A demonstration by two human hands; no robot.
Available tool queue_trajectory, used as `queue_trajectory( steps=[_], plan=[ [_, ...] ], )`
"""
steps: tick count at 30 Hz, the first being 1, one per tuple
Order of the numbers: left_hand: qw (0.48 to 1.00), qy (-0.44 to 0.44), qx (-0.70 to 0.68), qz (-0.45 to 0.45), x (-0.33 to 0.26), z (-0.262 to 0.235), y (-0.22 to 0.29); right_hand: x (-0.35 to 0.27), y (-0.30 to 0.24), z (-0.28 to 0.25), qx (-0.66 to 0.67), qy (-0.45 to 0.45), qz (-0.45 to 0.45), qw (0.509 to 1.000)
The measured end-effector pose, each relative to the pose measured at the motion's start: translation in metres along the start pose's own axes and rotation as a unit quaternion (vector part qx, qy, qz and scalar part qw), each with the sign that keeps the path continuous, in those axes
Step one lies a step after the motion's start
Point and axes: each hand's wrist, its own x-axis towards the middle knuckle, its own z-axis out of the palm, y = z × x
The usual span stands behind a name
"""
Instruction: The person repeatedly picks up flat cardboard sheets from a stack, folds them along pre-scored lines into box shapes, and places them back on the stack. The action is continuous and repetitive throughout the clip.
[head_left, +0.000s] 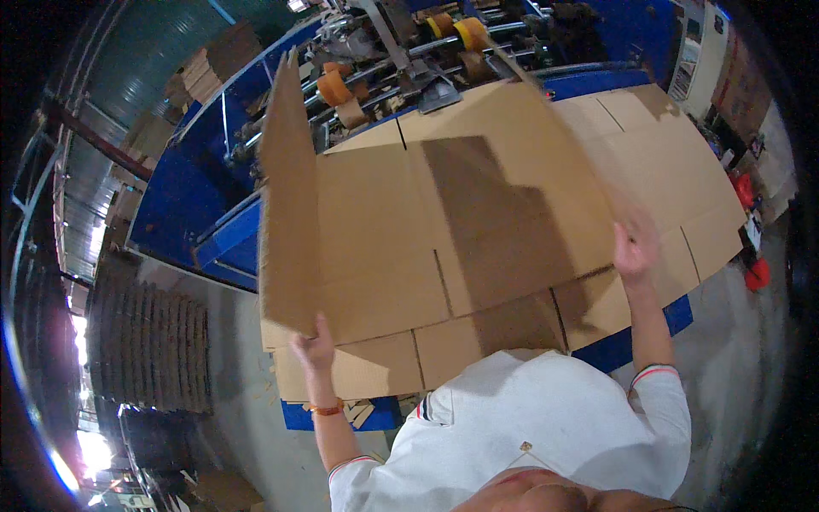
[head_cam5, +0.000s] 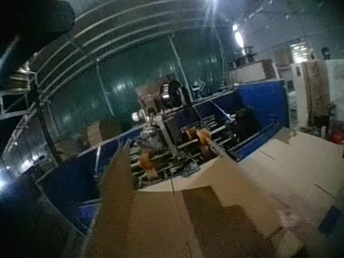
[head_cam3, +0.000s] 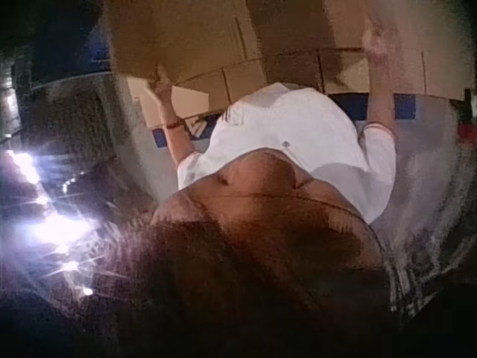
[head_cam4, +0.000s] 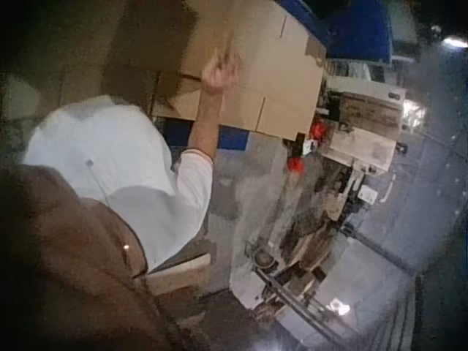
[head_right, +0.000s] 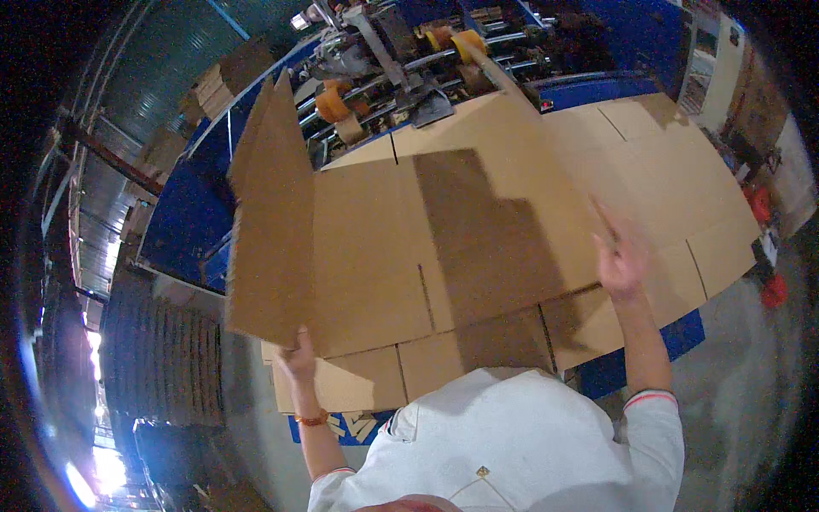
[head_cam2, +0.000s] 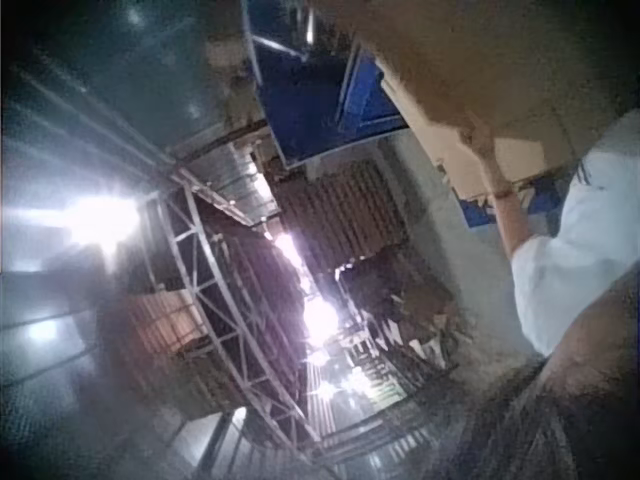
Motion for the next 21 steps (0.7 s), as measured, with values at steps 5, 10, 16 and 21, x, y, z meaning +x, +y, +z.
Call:
queue_trajectory(
  steps=[5,10,16,21],
  plan=[
    [0.965,-0.054,0.034,0.256,-0.012,0.062,0.058,0.012,0.005,0.03,0.045,-0.12,-0.002,0.992],
    [0.896,-0.235,0.192,0.324,-0.048,0.09,0.046,-0.035,-0.02,0.026,0.055,-0.276,-0.123,0.952],
    [0.883,-0.286,0.237,0.286,-0.052,0.097,0.053,-0.045,-0.043,0.036,0.029,-0.431,-0.161,0.887],
    [0.891,-0.266,0.225,0.29,-0.04,0.104,0.049,-0.049,-0.036,0.05,0.04,-0.407,-0.157,0.899]
  ],
)
